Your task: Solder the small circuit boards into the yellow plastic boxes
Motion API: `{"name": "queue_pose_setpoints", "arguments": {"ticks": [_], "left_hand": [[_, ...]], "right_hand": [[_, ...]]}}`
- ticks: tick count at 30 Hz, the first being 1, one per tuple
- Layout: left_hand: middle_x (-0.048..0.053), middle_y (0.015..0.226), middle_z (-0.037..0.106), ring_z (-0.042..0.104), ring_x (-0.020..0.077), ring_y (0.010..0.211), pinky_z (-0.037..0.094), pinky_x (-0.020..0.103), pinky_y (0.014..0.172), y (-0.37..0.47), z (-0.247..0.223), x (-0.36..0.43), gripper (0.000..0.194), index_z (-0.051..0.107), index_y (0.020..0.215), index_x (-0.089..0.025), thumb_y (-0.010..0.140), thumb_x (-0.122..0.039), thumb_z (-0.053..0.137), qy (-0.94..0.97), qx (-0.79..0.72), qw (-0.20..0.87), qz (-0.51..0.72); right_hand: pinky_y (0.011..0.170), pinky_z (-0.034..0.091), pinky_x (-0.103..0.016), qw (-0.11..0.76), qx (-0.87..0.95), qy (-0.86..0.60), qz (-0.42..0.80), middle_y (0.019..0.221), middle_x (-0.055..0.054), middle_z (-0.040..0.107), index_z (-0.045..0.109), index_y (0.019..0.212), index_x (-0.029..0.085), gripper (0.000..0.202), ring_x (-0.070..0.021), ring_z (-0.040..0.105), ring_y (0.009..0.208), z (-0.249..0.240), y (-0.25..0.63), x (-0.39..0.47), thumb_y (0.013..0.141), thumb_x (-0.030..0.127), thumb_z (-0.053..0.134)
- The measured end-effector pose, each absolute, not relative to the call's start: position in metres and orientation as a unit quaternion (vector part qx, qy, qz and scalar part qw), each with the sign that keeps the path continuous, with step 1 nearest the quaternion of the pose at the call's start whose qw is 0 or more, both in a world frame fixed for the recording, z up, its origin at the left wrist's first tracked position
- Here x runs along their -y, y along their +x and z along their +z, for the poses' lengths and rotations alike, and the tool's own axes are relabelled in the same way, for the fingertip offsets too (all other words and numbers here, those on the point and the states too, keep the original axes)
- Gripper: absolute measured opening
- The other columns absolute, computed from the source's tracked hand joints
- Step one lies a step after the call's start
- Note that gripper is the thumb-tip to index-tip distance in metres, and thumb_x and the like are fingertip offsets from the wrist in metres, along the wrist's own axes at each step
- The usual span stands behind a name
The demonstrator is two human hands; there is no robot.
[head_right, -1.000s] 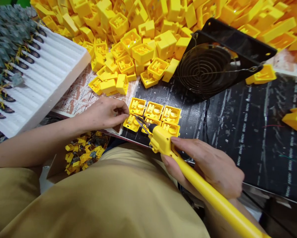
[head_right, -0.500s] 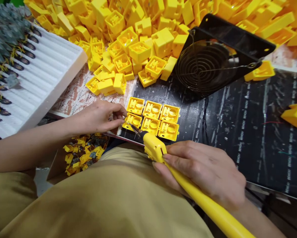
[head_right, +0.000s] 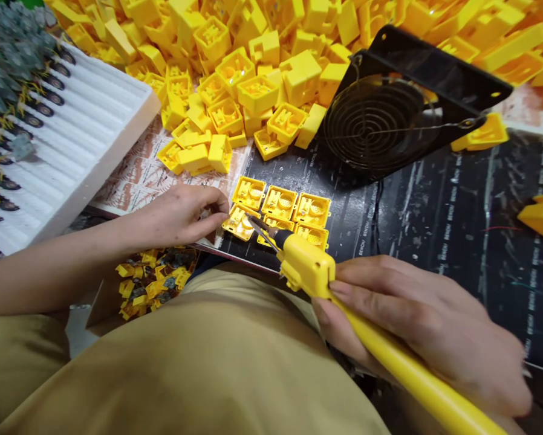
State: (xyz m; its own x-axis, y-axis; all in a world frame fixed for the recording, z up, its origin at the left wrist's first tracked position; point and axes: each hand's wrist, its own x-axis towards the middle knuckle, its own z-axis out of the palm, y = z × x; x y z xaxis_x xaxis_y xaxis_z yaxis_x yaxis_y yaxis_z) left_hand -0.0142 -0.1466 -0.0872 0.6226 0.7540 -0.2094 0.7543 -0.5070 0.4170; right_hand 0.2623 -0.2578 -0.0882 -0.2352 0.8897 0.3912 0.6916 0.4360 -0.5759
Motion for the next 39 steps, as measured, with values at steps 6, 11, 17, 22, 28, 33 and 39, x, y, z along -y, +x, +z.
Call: {"name": "queue_pose_setpoints", "arguments": {"ticks": [6,11,17,22,28,33,39], "left_hand": [[0.005,0.08,0.067,0.063,0.0193,0.076,0.041,0.029,0.067,-0.011,-0.093,0.147,0.018,0.062,0.089,-0.016,0.09,-0.025,0.046,0.879,-0.435,0.187,-0.056],[0.004,0.082,0.067,0.063,0.018,0.078,0.042,0.028,0.069,-0.012,-0.09,0.15,0.017,0.061,0.09,-0.016,0.09,-0.024,0.047,0.875,-0.434,0.207,-0.065],[0.004,0.078,0.065,0.06,0.0168,0.073,0.041,0.027,0.066,-0.013,-0.088,0.15,0.015,0.059,0.088,-0.016,0.09,-0.022,0.046,0.876,-0.427,0.213,-0.067],[0.002,0.076,0.064,0.059,0.015,0.069,0.041,0.026,0.064,-0.017,-0.09,0.148,0.014,0.057,0.088,-0.017,0.09,-0.023,0.045,0.868,-0.434,0.239,-0.025],[0.005,0.078,0.065,0.061,0.0181,0.073,0.041,0.028,0.064,-0.006,-0.094,0.143,0.018,0.059,0.093,-0.015,0.09,-0.021,0.043,0.878,-0.442,0.178,-0.042],[0.006,0.078,0.067,0.063,0.0182,0.072,0.041,0.027,0.063,0.0,-0.095,0.14,0.022,0.06,0.096,-0.014,0.091,-0.022,0.041,0.887,-0.438,0.133,-0.063],[0.006,0.077,0.068,0.064,0.0191,0.072,0.041,0.027,0.06,-0.001,-0.096,0.139,0.023,0.06,0.096,-0.014,0.091,-0.023,0.041,0.893,-0.429,0.12,-0.066]], "right_hand": [[0.055,0.053,-0.016,0.363,0.813,-0.433,0.138,0.074,-0.002,0.066,0.062,0.086,0.021,0.011,-0.0091,0.064,0.063,-0.091,0.254,0.244,0.088,0.03,0.067],[0.056,0.053,-0.014,0.343,0.847,-0.389,0.118,0.069,-0.002,0.065,0.059,0.079,0.018,0.018,-0.0067,0.062,0.058,-0.091,0.245,0.234,0.095,0.027,0.057],[0.055,0.056,-0.019,0.337,0.853,-0.379,0.123,0.068,0.0,0.065,0.056,0.08,0.022,0.013,-0.0108,0.064,0.059,-0.085,0.237,0.233,0.093,0.022,0.059],[0.045,0.053,-0.019,0.295,0.87,-0.378,0.114,0.073,0.001,0.066,0.057,0.085,0.025,0.008,-0.0118,0.063,0.055,-0.08,0.255,0.233,0.092,0.022,0.057],[0.053,0.055,-0.018,0.372,0.812,-0.427,0.144,0.075,0.004,0.065,0.056,0.094,0.026,0.016,-0.0106,0.065,0.061,-0.088,0.25,0.239,0.085,0.016,0.065],[0.043,0.049,-0.017,0.381,0.818,-0.416,0.115,0.068,0.003,0.064,0.058,0.086,0.024,0.008,-0.01,0.062,0.053,-0.086,0.237,0.232,0.088,0.018,0.062],[0.047,0.053,-0.019,0.365,0.815,-0.435,0.115,0.067,0.002,0.065,0.058,0.079,0.025,0.012,-0.0113,0.063,0.055,-0.085,0.233,0.234,0.091,0.022,0.06]]}}
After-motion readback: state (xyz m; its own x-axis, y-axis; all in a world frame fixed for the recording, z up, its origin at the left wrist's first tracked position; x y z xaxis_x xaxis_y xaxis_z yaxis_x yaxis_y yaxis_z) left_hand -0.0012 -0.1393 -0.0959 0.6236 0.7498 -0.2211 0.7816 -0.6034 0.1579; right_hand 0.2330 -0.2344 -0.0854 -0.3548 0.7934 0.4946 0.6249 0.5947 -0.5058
